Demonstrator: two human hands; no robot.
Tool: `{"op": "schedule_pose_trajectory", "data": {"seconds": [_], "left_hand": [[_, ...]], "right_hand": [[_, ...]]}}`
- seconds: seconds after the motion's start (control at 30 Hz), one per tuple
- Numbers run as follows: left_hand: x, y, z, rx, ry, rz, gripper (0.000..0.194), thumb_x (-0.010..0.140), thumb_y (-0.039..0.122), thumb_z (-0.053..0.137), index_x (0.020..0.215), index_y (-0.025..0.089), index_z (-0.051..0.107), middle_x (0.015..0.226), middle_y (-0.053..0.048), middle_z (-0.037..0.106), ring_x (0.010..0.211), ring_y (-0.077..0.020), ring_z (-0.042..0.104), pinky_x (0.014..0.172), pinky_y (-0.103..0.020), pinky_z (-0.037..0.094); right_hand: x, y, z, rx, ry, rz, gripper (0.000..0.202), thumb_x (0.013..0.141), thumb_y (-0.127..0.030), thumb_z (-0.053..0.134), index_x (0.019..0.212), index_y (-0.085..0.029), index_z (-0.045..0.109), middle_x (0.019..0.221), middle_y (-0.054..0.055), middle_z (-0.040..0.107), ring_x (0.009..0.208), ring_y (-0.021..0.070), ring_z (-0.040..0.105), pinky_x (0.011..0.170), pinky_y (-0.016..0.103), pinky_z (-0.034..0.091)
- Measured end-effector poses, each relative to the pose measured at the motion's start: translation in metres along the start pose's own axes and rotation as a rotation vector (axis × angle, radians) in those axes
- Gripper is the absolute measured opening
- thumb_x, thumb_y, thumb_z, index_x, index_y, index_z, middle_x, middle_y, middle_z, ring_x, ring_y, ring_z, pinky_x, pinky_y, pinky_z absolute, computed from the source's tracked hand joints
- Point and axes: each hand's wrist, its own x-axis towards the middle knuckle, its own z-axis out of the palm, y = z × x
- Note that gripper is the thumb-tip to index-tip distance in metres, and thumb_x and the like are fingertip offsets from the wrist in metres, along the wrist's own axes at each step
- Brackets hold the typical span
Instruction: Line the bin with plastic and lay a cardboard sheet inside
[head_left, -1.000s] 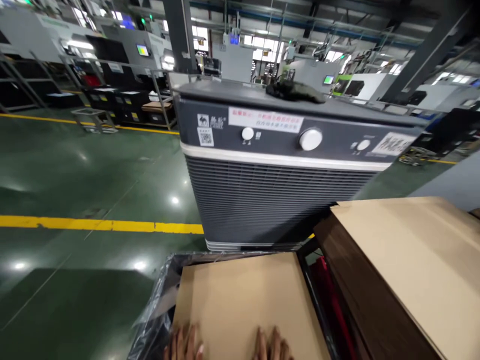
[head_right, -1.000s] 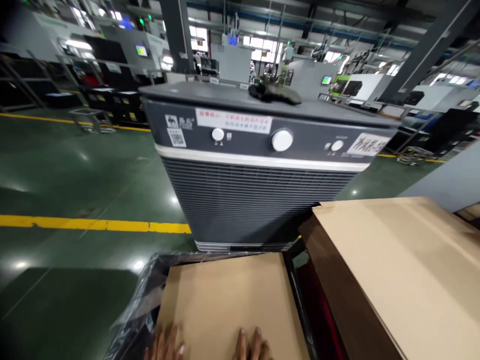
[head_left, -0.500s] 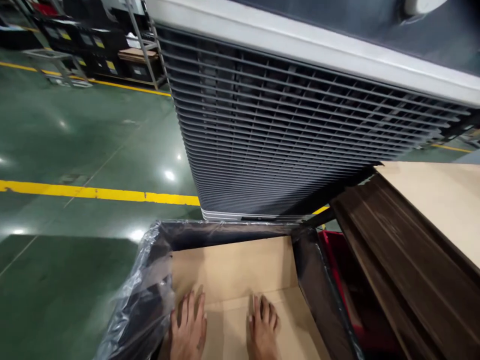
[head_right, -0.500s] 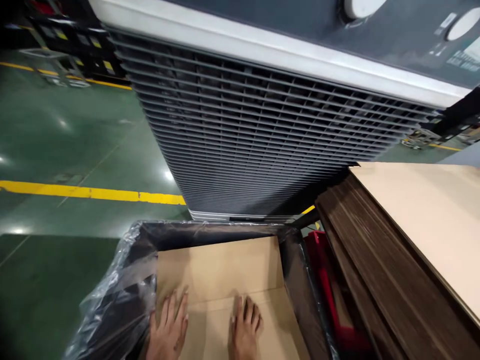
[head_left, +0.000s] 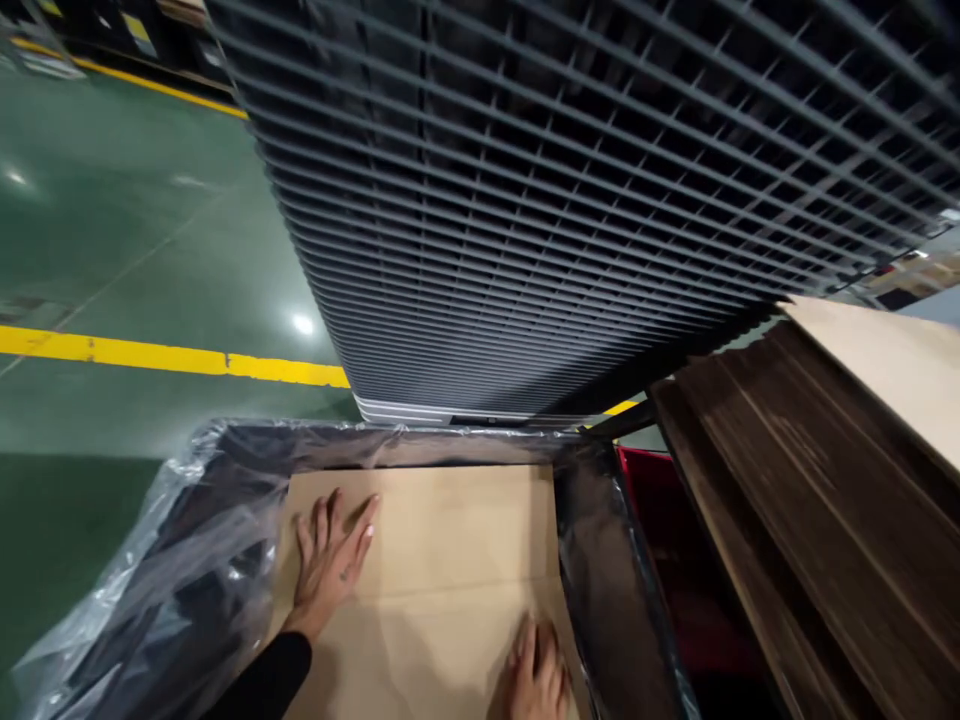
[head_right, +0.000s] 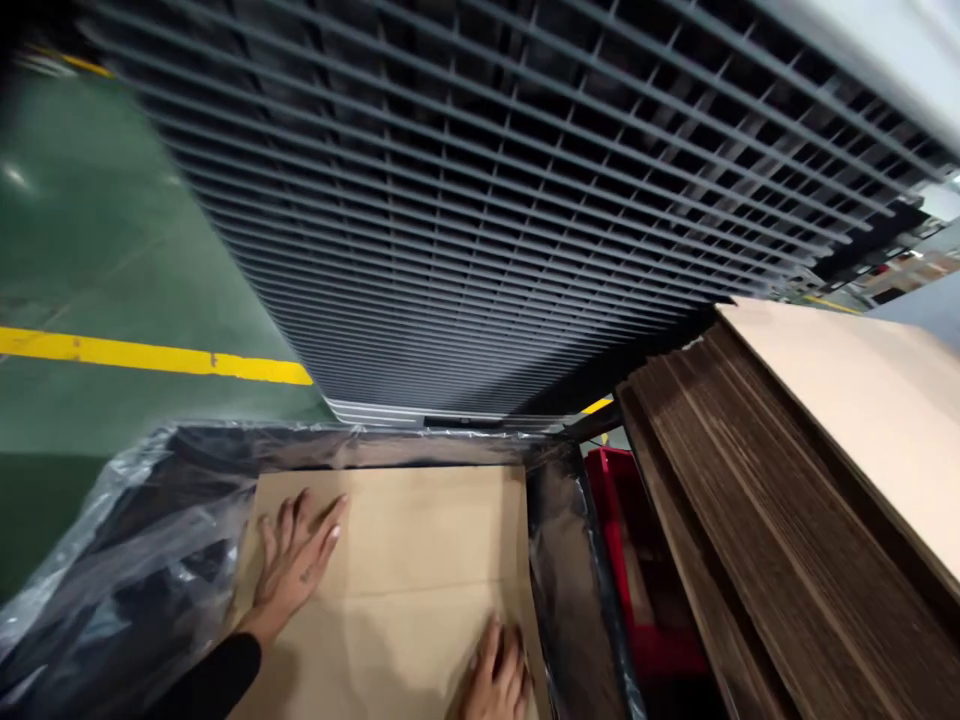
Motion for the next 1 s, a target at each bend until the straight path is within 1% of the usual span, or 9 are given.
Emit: {"op": "schedule_pose_trajectory", "data": {"seconds": [0.1,0.27,0.4,0.5,0.6,0.73,0.8,0.87,1.0], "left_hand": [[0.007,-0.003,0.015,-0.030,-0.008,0.024,0.051,0.098,0.027,0.043,0.149,0.034,0.040,0.168,-0.019,0.002,0.151,-0.0498,0.009,0.116,-0.074,0.009],[0.003,-0.006,0.040,-0.044,-0.024,0.016,0.054,0.099,0.027,0.042,0.151,0.035,0.033,0.169,-0.017,-0.009,0.152,-0.0493,0.000,0.115,-0.076,0.006],[0.002,-0.010,0.061,-0.070,-0.050,0.012,0.052,0.099,0.030,0.042,0.151,0.033,0.035,0.169,-0.020,0.000,0.152,-0.0502,0.001,0.114,-0.077,0.009],[0.002,-0.015,0.061,-0.095,-0.051,0.001,0.052,0.099,0.033,0.043,0.150,0.038,0.035,0.168,-0.017,0.011,0.152,-0.0473,0.007,0.114,-0.076,0.010],[0.004,-0.027,0.049,-0.085,-0.016,-0.055,0.054,0.099,0.032,0.042,0.152,0.035,0.031,0.168,-0.018,0.013,0.152,-0.0450,0.014,0.116,-0.071,0.015],[0.007,-0.052,0.045,-0.046,0.030,-0.097,0.056,0.098,0.031,0.044,0.153,0.025,0.034,0.166,-0.025,0.006,0.149,-0.0485,0.022,0.114,-0.061,0.029],[0.007,-0.062,0.051,-0.033,0.018,-0.075,0.055,0.097,0.031,0.047,0.151,0.026,0.039,0.166,-0.025,0.012,0.147,-0.0483,0.027,0.113,-0.058,0.032],[0.006,-0.067,0.059,-0.021,-0.003,-0.063,0.054,0.096,0.033,0.049,0.150,0.026,0.042,0.163,-0.025,0.021,0.145,-0.0474,0.031,0.112,-0.058,0.034],[0.004,-0.070,0.068,0.006,-0.052,-0.058,0.055,0.097,0.036,0.047,0.151,0.030,0.039,0.161,-0.023,0.029,0.142,-0.0444,0.036,0.107,-0.058,0.037]], "right_hand": [[-0.016,0.025,0.014,0.003,-0.090,0.008,0.055,0.097,-0.036,0.030,0.146,-0.019,0.047,0.149,0.022,0.048,0.135,0.0436,0.048,0.103,0.064,0.043],[-0.018,0.040,0.046,0.021,-0.192,-0.088,0.052,0.098,-0.039,0.033,0.146,-0.025,0.045,0.147,0.021,0.049,0.132,0.0406,0.051,0.101,0.060,0.047],[-0.022,0.044,0.058,0.000,-0.180,-0.081,0.052,0.098,-0.042,0.034,0.146,-0.024,0.044,0.149,0.022,0.045,0.133,0.0406,0.049,0.103,0.059,0.045],[-0.015,0.031,0.042,0.031,-0.157,-0.022,0.050,0.098,-0.037,0.031,0.142,-0.019,0.047,0.145,0.024,0.047,0.131,0.0397,0.050,0.101,0.056,0.047],[0.030,0.003,0.012,0.090,-0.117,0.005,0.052,0.097,-0.032,0.028,0.142,-0.011,0.045,0.141,0.025,0.048,0.130,0.0378,0.050,0.102,0.054,0.047],[0.141,-0.038,-0.009,0.153,-0.106,-0.256,0.062,0.099,-0.041,0.033,0.155,-0.017,0.024,0.158,0.020,0.029,0.146,0.0347,0.029,0.115,0.053,0.035],[0.190,-0.052,0.000,0.123,-0.019,-0.234,0.059,0.100,-0.042,0.028,0.152,-0.015,0.031,0.155,0.021,0.033,0.143,0.0341,0.032,0.113,0.051,0.035],[0.219,-0.059,0.018,0.104,0.010,-0.195,0.058,0.100,-0.043,0.025,0.150,-0.014,0.035,0.152,0.022,0.037,0.137,0.0349,0.037,0.110,0.051,0.037],[0.220,-0.060,0.054,0.061,0.006,-0.146,0.057,0.100,-0.041,0.026,0.149,-0.014,0.037,0.151,0.023,0.037,0.135,0.0373,0.036,0.111,0.053,0.032]]}}
